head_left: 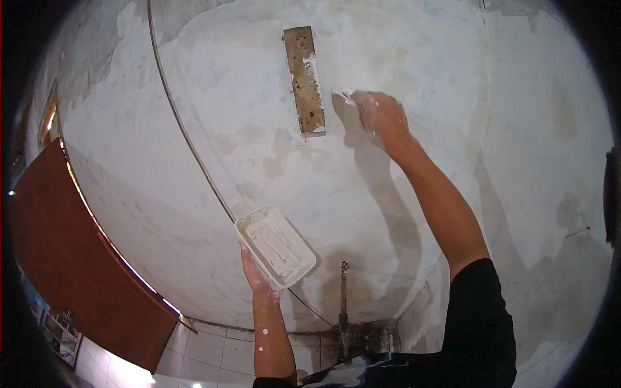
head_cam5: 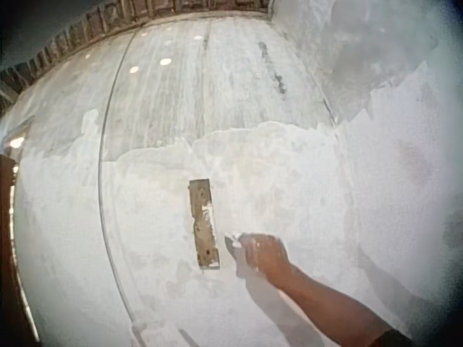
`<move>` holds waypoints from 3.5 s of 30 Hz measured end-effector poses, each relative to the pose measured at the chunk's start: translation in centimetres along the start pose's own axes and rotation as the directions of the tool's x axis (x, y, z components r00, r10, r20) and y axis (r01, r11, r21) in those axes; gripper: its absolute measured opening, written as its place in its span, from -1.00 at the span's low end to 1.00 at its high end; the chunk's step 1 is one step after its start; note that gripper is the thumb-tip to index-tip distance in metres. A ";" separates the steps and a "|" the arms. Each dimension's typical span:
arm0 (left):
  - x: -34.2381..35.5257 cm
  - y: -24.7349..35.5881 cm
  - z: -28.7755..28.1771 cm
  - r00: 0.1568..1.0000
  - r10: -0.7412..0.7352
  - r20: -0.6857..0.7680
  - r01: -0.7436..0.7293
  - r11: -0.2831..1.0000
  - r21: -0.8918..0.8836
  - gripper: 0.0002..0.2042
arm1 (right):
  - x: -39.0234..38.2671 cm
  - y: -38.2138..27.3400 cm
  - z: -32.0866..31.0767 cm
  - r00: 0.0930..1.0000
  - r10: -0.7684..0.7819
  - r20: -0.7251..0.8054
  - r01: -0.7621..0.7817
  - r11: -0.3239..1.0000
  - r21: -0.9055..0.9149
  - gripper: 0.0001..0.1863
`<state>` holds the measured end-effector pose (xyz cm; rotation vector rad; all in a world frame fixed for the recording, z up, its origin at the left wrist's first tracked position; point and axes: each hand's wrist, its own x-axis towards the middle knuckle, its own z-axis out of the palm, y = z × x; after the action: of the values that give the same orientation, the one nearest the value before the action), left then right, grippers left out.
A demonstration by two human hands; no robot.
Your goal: Applying plaster to a ceiling and wall area around a pipe using a putty knife.
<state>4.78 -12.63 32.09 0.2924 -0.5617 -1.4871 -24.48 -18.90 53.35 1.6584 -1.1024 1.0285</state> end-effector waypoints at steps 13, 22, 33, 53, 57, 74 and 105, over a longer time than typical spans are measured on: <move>-0.6 1.2 0.5 0.998 -0.056 0.038 0.056 0.998 0.002 -0.40 | -7.2 -6.8 3.0 0.814 0.075 0.577 -0.010 0.993 -0.114 -0.82; -1.4 2.0 0.1 0.999 -0.048 -0.001 0.048 0.999 0.025 -0.41 | -14.0 -11.2 -0.9 0.590 0.268 0.762 -0.750 0.532 0.393 -0.64; -0.6 4.2 -0.2 0.974 -0.223 0.023 0.220 0.971 0.090 -0.37 | -19.9 -21.6 -2.1 0.292 0.784 0.548 -0.694 -0.220 0.685 -0.63; -2.1 1.6 -1.1 0.991 -0.130 0.026 0.099 0.853 0.513 -0.43 | -20.6 -25.7 -2.3 0.635 0.613 0.470 -0.759 0.380 0.529 -0.82; -2.3 1.5 -1.1 0.977 -0.207 -0.057 0.211 0.871 0.444 -0.45 | -22.1 -23.5 -1.5 0.490 0.597 0.635 -0.860 0.212 0.465 -0.85; -4.1 -1.3 0.1 0.984 -0.167 0.059 0.095 0.778 0.621 -0.42 | -27.4 -18.9 -4.4 0.640 0.650 0.409 -0.705 0.287 0.648 -0.73; -4.4 -5.4 -1.8 0.980 -0.193 0.042 0.130 0.792 0.596 -0.29 | -26.3 -17.0 -6.3 0.324 0.597 0.734 -0.871 -0.114 0.478 -0.79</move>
<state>1.16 -9.04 27.00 0.7747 -1.1103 -1.4634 -16.37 -3.00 26.90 1.8487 -2.1281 2.5935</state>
